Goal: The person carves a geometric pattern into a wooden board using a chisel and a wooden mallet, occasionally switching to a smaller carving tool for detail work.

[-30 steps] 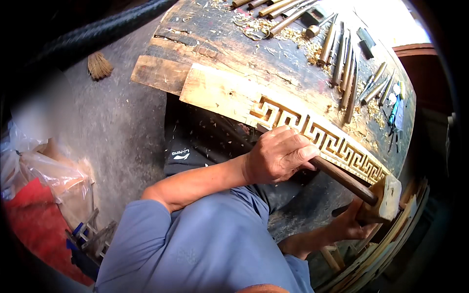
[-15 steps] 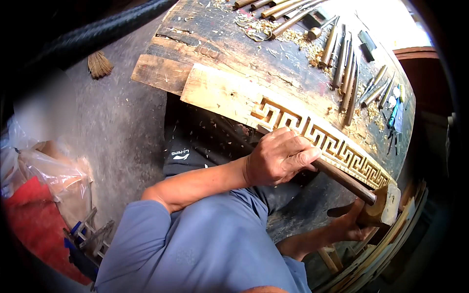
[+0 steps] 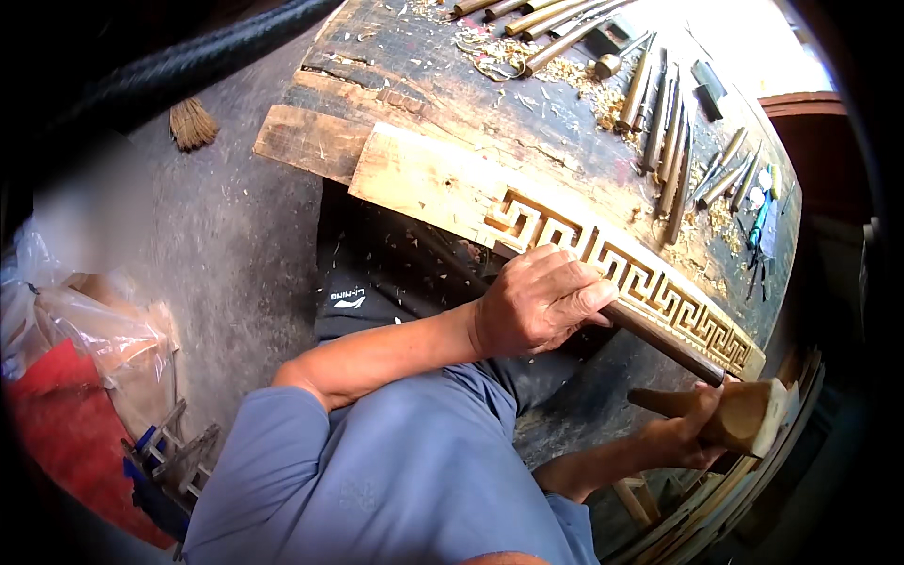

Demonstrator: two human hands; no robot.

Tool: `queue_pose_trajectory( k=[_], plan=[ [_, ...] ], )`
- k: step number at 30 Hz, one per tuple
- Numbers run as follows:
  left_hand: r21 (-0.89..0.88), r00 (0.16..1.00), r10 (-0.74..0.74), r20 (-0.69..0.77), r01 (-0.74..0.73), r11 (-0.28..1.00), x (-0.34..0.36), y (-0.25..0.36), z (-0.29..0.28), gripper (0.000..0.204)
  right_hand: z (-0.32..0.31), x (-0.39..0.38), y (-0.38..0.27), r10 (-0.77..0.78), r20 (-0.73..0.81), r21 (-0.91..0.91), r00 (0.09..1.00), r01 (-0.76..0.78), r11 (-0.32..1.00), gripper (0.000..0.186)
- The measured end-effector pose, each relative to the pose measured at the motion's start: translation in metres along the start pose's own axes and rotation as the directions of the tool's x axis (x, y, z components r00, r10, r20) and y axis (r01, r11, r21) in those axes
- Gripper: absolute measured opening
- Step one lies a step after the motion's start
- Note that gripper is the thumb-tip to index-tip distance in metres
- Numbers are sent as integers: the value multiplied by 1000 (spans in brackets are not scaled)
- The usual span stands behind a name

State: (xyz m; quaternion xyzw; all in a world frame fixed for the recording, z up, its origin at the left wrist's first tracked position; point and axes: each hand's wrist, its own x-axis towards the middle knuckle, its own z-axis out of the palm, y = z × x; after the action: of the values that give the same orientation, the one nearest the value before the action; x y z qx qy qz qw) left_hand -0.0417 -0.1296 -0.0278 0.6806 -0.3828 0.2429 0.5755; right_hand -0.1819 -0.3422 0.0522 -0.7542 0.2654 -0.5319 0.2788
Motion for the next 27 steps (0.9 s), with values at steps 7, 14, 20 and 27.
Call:
queue_pose_trajectory(
  k=[7,14,20,27],
  plan=[
    [1,968,229,104,-230,973,-8,20,-4,35,11,-9,-7,305,147,234,941,-332,914,53],
    [-43,993,80,85,-76,996,1,23,-4,34,14,-22,4,361,405,157,840,-453,878,34],
    [31,962,-188,-196,198,980,33,-2,-44,28,36,-31,-13,413,424,140,806,-509,850,30],
    [-144,865,-480,-149,461,876,28,-21,-92,24,56,-37,-21,314,468,163,826,-430,888,33]
  ],
)
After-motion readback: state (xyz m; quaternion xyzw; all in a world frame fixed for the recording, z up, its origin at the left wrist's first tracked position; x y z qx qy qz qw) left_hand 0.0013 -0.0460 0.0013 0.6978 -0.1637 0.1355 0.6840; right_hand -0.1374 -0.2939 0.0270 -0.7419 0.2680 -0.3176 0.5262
